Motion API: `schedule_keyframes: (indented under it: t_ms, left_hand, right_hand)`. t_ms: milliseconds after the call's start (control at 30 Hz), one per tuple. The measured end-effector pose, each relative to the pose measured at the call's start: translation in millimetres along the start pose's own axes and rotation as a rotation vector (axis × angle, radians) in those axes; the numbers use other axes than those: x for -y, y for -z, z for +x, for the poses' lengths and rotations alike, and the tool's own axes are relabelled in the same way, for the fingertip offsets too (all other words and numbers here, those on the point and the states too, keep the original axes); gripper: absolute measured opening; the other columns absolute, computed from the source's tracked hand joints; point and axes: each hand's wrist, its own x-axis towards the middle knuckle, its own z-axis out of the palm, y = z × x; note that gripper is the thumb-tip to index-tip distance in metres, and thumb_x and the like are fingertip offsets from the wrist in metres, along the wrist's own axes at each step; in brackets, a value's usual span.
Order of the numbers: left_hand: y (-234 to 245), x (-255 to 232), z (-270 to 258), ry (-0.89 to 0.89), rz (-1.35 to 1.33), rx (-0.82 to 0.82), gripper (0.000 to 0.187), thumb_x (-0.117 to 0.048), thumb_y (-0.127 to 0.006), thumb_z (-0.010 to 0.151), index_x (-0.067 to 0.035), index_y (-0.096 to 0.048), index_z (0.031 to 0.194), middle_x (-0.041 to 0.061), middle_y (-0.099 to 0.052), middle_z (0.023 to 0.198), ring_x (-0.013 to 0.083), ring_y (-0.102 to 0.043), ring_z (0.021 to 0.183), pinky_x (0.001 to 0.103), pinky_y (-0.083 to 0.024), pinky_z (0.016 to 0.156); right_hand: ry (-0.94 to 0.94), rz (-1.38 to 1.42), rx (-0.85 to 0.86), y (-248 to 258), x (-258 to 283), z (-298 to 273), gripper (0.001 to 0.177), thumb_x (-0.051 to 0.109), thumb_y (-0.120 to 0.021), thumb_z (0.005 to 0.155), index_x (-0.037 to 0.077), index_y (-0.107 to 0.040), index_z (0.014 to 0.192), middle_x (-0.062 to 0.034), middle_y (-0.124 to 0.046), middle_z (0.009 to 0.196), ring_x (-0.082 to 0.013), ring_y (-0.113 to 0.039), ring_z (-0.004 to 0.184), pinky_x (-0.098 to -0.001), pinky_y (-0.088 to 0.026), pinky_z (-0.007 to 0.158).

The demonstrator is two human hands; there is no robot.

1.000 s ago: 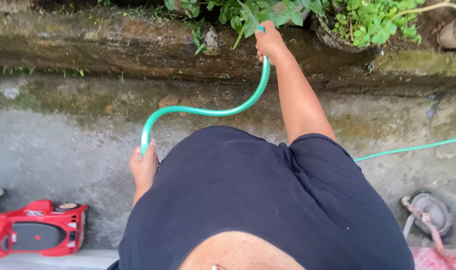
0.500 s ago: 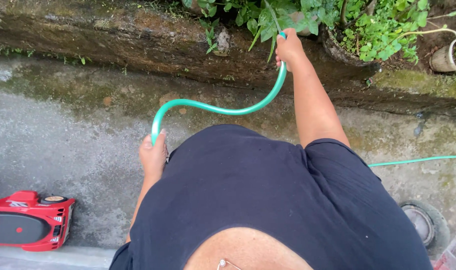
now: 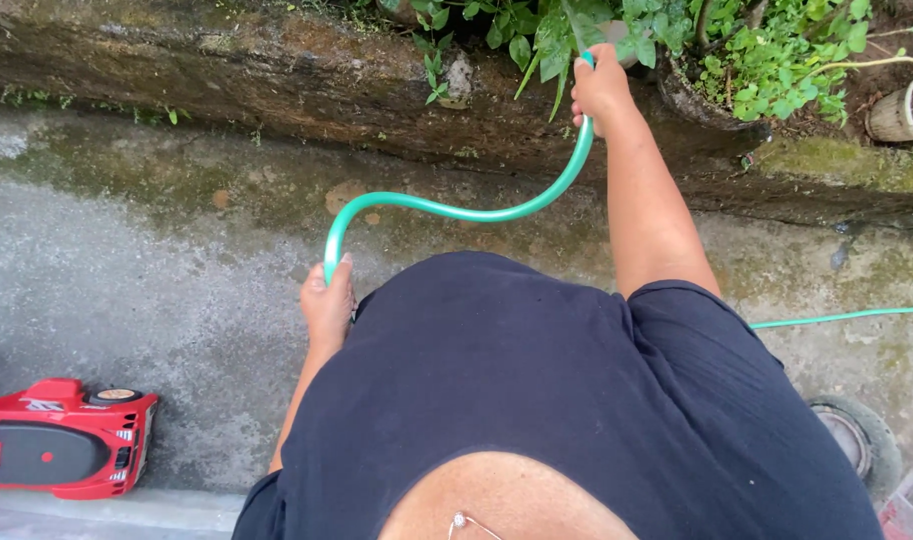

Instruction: Watering various potted plants in an outdoor garden using a garden hose.

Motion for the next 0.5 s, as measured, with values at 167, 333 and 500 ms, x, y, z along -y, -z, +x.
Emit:
schedule_keyframes:
  t_ms: [167,333,500]
  left_hand:
    - [4,8,5,-0.012,-0.024,0.006,0.026,-0.025,-0.073,0.097,-0.008,-0.058,0.084,-0.003,-0.052,0.059,0.0061,-0.046,0.044,0.025,-0.038,0.040]
    - [5,-3,0,0.007,-0.020,-0.004,0.022,-0.024,-0.073,0.096,-0.008,-0.060,0.087,-0.004,-0.051,0.058,0.0060,-0.046,0.043,0.025,-0.038,0.039]
    - [7,0,2,0.026,-0.041,-0.023,0.019,-0.023,-0.072,0.095,-0.008,-0.061,0.089,-0.004,-0.049,0.056,0.0065,-0.044,0.042,0.025,-0.037,0.038]
  right_hand:
    - [0.037,-0.042,0.054,-8,3,-4,0.029,0.027,-0.049,0.109,0.019,-0.042,0.136,-0.0034,-0.056,0.082,-0.0118,-0.050,0.058,-0.0320,-0.047,0.047]
    - [0.013,0.032,0.055,-13,2,0,0.028,0.026,-0.049,0.108,0.019,-0.043,0.135,-0.0032,-0.055,0.082,-0.0118,-0.050,0.056,-0.0316,-0.046,0.046]
    - [0.027,0.002,0.054,-23,14,-8,0.027,0.026,-0.049,0.109,0.019,-0.043,0.134,-0.0050,-0.054,0.080,-0.0133,-0.049,0.056,-0.0317,-0.044,0.044]
